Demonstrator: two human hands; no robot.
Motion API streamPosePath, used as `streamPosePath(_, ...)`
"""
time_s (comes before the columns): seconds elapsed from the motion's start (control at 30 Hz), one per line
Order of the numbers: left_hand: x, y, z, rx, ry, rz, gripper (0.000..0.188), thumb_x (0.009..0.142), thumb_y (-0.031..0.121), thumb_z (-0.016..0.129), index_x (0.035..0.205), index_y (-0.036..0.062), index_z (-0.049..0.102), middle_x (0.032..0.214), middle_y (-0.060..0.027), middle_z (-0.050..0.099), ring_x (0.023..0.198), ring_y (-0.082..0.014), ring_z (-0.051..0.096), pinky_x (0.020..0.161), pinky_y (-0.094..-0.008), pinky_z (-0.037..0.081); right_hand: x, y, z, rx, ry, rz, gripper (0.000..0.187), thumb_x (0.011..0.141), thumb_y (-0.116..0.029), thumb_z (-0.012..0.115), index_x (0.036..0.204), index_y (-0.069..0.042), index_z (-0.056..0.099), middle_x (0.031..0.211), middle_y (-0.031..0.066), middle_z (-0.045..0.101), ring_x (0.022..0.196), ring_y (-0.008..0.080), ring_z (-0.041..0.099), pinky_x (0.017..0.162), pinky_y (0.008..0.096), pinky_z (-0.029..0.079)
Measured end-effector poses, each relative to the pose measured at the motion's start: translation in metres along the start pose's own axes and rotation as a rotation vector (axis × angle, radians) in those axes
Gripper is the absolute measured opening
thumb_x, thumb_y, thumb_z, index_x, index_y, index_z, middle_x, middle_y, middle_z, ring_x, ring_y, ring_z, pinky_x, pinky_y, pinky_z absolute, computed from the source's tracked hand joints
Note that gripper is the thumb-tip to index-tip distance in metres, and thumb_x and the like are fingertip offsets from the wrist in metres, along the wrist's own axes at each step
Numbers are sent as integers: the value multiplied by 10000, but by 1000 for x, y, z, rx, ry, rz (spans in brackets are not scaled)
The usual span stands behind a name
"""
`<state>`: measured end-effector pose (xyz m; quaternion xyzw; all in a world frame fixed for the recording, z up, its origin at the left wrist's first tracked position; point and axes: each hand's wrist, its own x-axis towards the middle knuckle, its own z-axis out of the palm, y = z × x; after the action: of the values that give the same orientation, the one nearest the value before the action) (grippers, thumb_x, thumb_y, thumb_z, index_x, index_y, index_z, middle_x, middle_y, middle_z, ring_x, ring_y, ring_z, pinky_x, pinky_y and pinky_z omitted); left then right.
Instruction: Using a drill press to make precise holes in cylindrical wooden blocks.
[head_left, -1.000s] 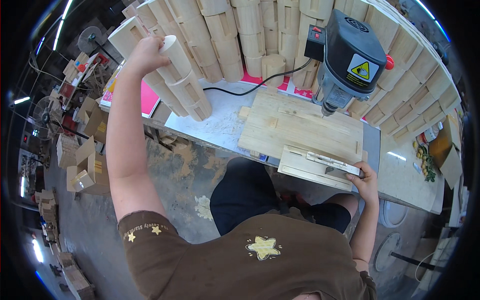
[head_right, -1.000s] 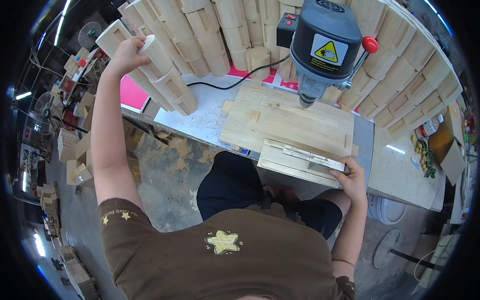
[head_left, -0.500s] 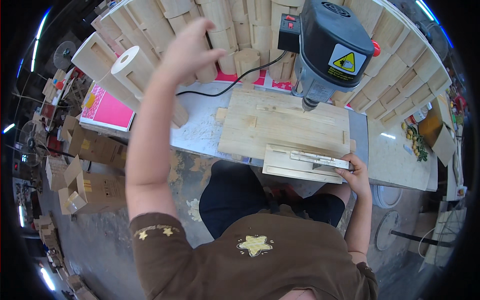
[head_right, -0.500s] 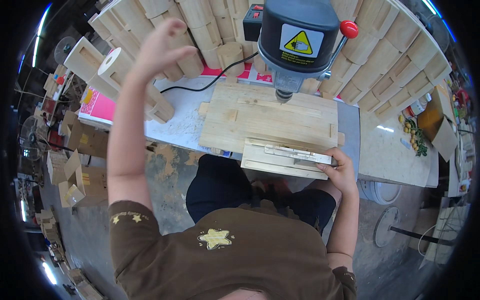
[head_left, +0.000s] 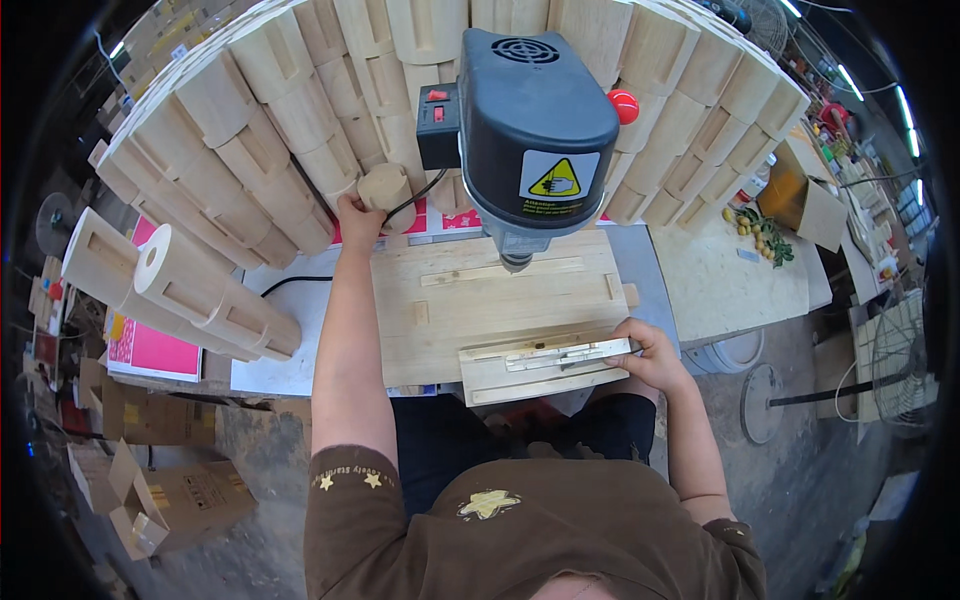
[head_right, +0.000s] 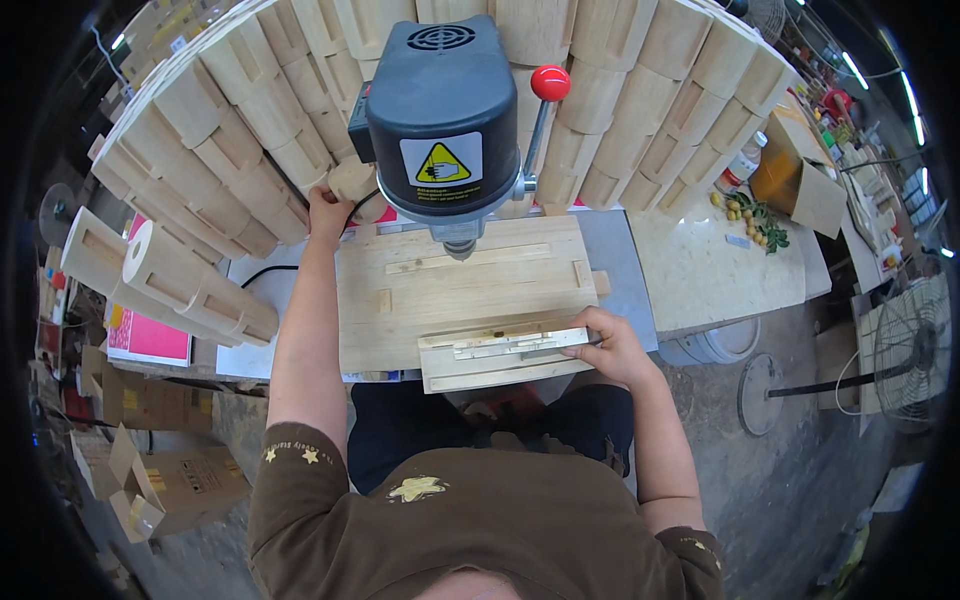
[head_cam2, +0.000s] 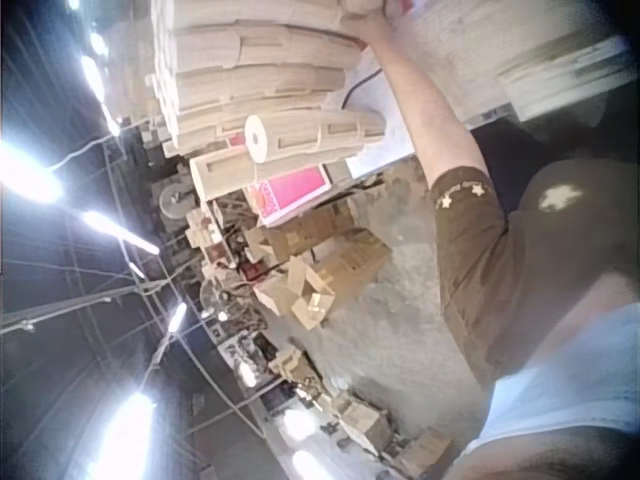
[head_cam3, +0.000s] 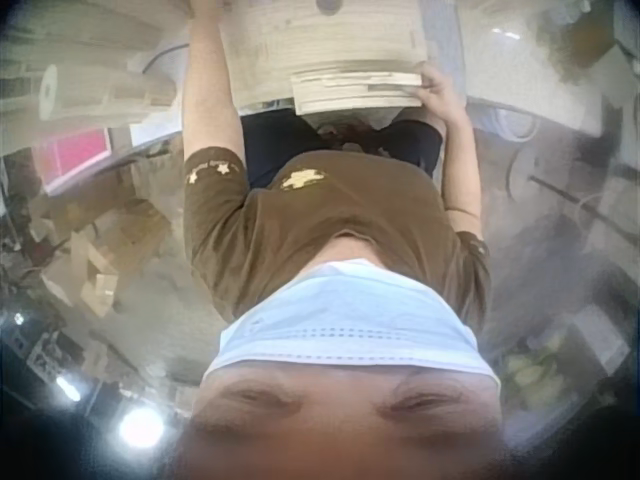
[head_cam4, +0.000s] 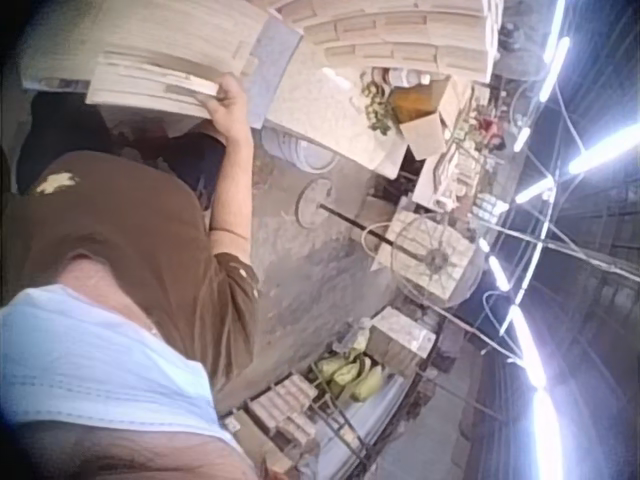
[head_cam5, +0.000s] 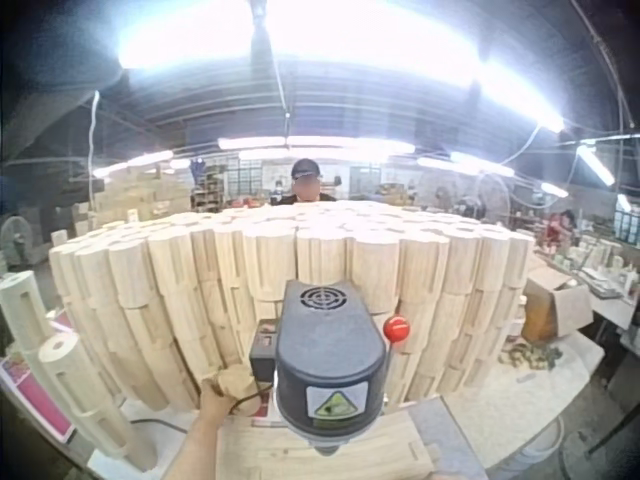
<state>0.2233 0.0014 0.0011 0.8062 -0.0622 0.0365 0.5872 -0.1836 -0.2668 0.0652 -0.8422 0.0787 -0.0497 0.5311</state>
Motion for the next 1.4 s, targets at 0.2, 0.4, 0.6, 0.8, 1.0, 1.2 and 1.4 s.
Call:
streamPosePath(0.2,-7,3,15,-113,3,-79,566,673,13,716,1128,-3,379,1022,-108,563,898,-170,566,766,-288,487,3,-3,-1,38,-14,-11,203,693,-32,730,839,-38,589,785,19,595,773,115,560,693,255,436)
streamPosePath(0.4,-8,1,6,-90,-146,35,608,639,77,787,1129,-33,444,1080,-130,565,967,-189,556,802,-296,472,3,-3,0,22,-2,-25,216,695,-40,737,846,-39,584,782,18,594,768,114,559,691,256,438)
streamPosePath(0.6,-45,52,-13,333,239,584,588,609,96,809,1113,-33,534,1084,-141,568,1003,-219,552,867,-305,447,0,-1,3,-7,23,-59,222,697,-47,740,840,-34,572,782,16,589,770,105,554,682,250,440)
streamPosePath(0.8,-100,130,-78,-5,305,775,497,654,58,766,1102,-18,564,1053,-104,605,942,-199,589,820,-306,474,0,0,3,44,21,-10,205,690,-38,730,842,-29,593,811,20,588,789,114,549,709,244,427)
streamPosePath(1.0,-164,171,-111,-218,-352,242,412,707,96,752,1072,-37,617,935,-77,655,789,-98,593,718,-245,481,13,5,18,9,98,-107,216,696,-28,719,885,-24,616,844,37,597,815,136,558,732,252,432)
streamPosePath(1.2,-183,137,-89,76,-897,13,394,708,129,764,1043,-35,638,912,-73,662,801,-103,593,726,-241,477,30,4,19,94,43,-66,208,715,-24,713,897,-22,614,862,22,604,837,113,550,754,242,431)
streamPosePath(1.4,-185,105,-71,57,-981,-82,423,712,175,776,1043,-46,633,924,-98,667,811,-119,606,760,-247,482,30,2,18,106,-37,-104,181,741,-3,679,902,-24,599,874,6,582,854,104,529,781,229,410)
